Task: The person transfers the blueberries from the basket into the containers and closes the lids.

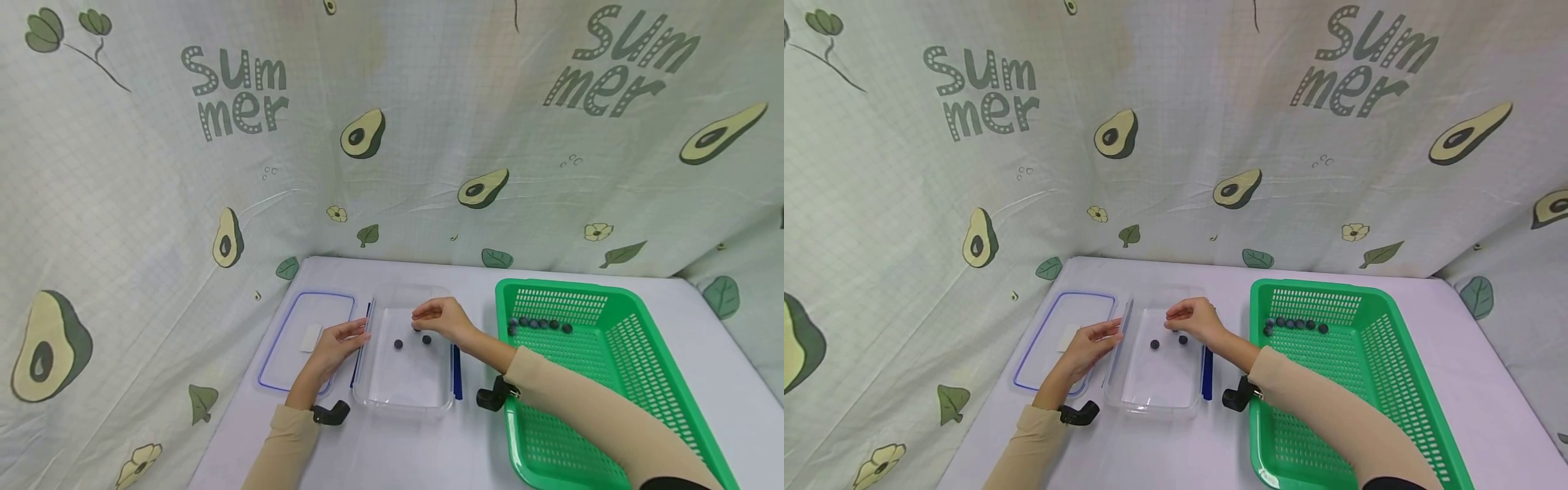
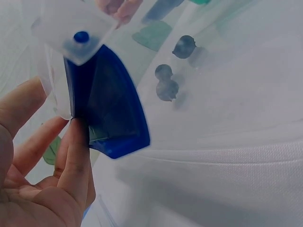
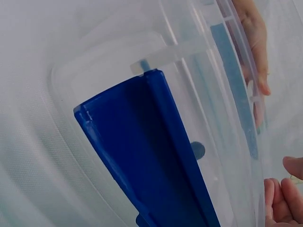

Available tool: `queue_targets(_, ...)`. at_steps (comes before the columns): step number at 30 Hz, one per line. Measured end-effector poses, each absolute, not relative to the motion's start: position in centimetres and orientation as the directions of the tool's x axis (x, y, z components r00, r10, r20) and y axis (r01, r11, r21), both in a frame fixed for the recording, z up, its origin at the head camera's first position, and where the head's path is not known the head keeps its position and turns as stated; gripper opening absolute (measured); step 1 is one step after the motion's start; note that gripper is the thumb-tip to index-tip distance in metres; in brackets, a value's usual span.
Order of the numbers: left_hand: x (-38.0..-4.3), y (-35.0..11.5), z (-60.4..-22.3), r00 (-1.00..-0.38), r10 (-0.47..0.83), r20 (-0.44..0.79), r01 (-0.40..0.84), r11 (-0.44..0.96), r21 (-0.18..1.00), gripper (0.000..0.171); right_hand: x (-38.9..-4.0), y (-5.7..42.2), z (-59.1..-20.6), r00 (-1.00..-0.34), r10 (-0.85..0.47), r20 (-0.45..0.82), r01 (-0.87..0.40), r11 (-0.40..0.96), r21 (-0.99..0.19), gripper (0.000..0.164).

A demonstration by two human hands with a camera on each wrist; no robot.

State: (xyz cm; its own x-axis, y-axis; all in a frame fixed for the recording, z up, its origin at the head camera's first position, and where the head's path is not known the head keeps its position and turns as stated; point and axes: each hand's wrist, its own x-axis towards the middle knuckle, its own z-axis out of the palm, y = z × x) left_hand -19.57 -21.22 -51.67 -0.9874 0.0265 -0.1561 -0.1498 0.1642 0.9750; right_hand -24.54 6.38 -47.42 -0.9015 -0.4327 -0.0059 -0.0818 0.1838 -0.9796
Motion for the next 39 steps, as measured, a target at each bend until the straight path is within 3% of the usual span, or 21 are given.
queue_targets(8, -19.5, -21.2, -51.5, -0.987, 0.026, -0.159, -0.153, 0.158, 0.976, 0.047, -24.4, 6.9, -46.3, -0.917, -0.399, -0.024, -0.055, 0.186, -0.981, 0.026)
queue_targets(25, -19.6, -21.2, -51.7, -0.984, 0.013, -0.176, -0.171, 0.159, 0.972, 0.049, -25.3, 12.0, -42.7, -0.953, -0.303, 0.022, -0.029, 0.019, -0.999, 0.033)
queue_targets(39, -19.8, -21.2, -51.7, -0.982, 0.026, -0.188, -0.183, 0.136, 0.974, 0.049, -24.9, 17.6, -42.8, -0.974, -0.224, 0.03, -0.049, 0.081, -0.995, 0.036)
